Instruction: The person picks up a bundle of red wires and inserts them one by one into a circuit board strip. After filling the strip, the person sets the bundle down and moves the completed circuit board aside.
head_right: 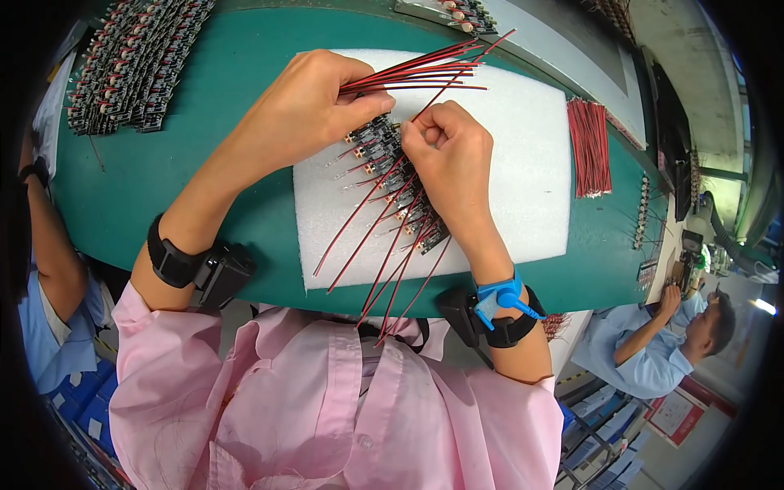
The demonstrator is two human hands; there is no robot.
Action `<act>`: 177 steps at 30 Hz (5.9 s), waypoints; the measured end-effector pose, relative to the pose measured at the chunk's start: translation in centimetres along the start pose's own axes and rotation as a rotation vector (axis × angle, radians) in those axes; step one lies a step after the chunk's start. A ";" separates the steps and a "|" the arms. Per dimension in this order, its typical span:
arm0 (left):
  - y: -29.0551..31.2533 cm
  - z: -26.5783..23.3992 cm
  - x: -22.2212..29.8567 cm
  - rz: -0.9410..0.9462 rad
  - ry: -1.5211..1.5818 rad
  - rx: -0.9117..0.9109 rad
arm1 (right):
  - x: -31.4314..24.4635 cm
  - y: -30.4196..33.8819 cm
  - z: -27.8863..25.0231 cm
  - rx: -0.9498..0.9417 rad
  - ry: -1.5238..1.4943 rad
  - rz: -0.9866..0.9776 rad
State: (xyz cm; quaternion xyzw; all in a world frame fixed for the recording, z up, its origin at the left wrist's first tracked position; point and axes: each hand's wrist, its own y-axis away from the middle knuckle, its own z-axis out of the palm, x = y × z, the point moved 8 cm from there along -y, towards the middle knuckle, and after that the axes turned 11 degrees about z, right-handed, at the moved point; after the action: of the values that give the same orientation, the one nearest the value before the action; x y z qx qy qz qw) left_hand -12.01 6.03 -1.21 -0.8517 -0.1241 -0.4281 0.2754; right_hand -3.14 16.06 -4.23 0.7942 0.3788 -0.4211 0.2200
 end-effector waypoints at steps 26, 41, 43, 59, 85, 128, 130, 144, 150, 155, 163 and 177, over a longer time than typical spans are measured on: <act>0.2 0.1 0.0 -0.017 -0.044 -0.027 | 0.3 0.1 0.0 0.006 0.030 0.073; -0.5 -3.5 -0.3 0.032 0.183 0.330 | -4.9 2.0 0.8 -0.044 0.500 -0.387; -0.4 -4.8 -1.1 0.013 0.293 0.455 | -5.9 2.9 1.2 -0.040 0.638 -0.547; -3.3 3.0 -0.2 -0.231 1.187 0.153 | -4.5 -2.5 0.3 -0.311 -0.226 0.006; -0.5 1.6 -1.6 -0.182 0.426 0.018 | -2.7 -2.6 -0.2 -0.252 -0.398 0.030; -0.5 1.6 -1.2 -0.160 0.450 -0.061 | -2.4 -1.1 -0.6 -0.217 -0.502 0.121; -0.5 1.5 -0.7 -0.173 0.371 -0.097 | -2.3 -1.0 -0.7 -0.204 -0.454 0.103; -0.7 0.6 -1.0 -0.093 0.207 -0.086 | -3.2 -0.9 -0.3 -0.135 -0.214 0.005; -0.8 0.3 -2.0 -0.128 0.107 -0.101 | -1.5 -2.0 0.7 -0.150 -0.075 0.010; -1.0 -1.1 -2.5 -0.176 0.064 -0.022 | -1.0 -1.8 1.0 -0.182 -0.009 0.046; -1.0 -1.2 -2.6 -0.109 -0.003 0.022 | -0.9 -1.6 1.5 -0.171 0.030 0.040; -1.0 -1.2 -2.3 -0.095 -0.017 0.032 | -0.7 -1.2 1.1 -0.114 0.020 0.035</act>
State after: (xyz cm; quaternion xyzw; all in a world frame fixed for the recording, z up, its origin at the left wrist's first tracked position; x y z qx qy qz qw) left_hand -14.66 6.22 -2.14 -0.8440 -0.1732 -0.4315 0.2673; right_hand -4.90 15.77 -4.24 0.7910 0.3906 -0.3869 0.2686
